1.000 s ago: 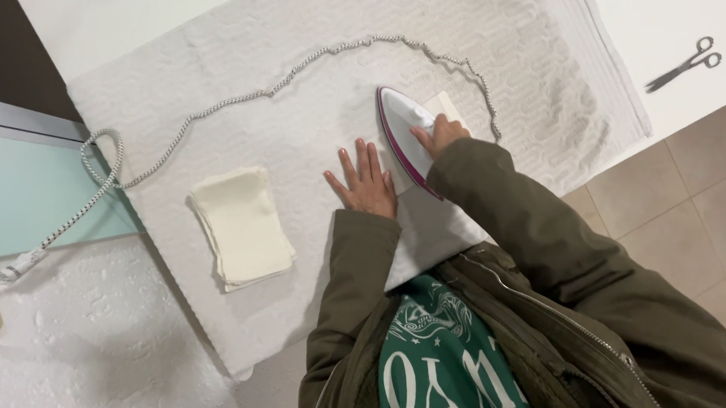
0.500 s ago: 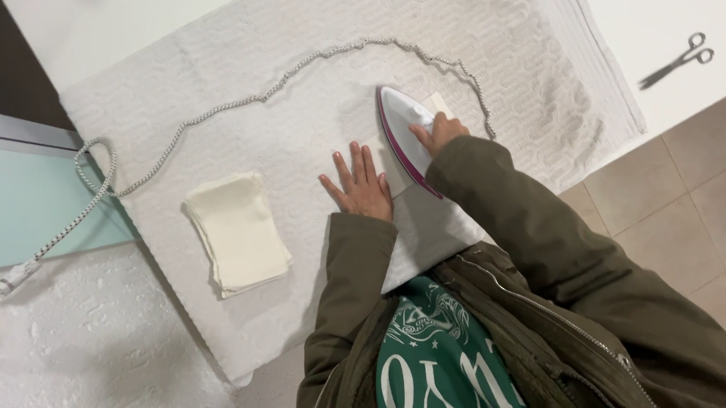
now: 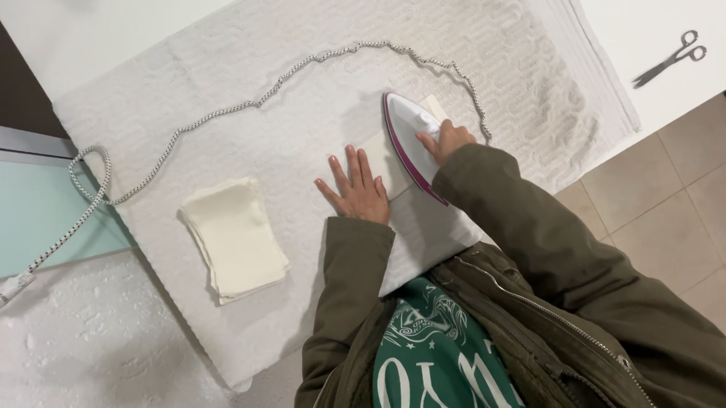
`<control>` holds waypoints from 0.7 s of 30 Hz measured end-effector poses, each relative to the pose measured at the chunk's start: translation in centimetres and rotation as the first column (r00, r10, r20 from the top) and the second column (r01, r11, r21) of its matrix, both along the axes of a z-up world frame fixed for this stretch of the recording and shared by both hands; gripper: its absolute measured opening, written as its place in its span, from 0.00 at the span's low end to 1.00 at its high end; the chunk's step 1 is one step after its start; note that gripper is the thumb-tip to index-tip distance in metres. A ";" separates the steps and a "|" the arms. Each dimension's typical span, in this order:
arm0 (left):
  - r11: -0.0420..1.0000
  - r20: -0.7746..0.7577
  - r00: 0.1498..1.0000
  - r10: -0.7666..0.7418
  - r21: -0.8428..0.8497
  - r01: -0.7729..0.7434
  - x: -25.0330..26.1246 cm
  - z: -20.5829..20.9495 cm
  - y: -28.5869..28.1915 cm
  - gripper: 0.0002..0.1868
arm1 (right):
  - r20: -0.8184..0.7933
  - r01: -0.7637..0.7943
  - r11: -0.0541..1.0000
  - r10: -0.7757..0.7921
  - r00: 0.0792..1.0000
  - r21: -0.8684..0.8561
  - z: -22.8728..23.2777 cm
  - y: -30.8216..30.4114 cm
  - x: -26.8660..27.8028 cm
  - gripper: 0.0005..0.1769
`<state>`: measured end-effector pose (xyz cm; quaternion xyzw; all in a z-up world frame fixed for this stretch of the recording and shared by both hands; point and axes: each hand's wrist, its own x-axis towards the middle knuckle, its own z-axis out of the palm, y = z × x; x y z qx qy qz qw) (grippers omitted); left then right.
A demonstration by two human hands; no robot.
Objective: The recorder is ironing small pieces of white fabric on a cloth-covered table.
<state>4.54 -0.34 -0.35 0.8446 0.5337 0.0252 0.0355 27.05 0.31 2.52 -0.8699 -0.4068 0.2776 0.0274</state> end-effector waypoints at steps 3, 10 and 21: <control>1.000 0.024 1.000 -0.002 0.015 0.001 0.2 0.1 -0.1 0.35 | 0.017 0.027 0.999 -0.028 0.999 0.021 0.2 0.3 -0.2 0.40; 1.000 0.027 1.000 -0.008 -0.012 0.008 0.1 -0.2 -0.4 0.36 | 0.064 0.031 1.000 -0.031 0.997 0.000 0.3 0.5 0.2 0.40; 0.994 0.181 0.978 -0.099 -0.020 0.104 3.8 0.8 0.8 0.35 | 0.065 0.009 0.997 -0.014 0.998 0.077 0.3 -0.8 0.4 0.38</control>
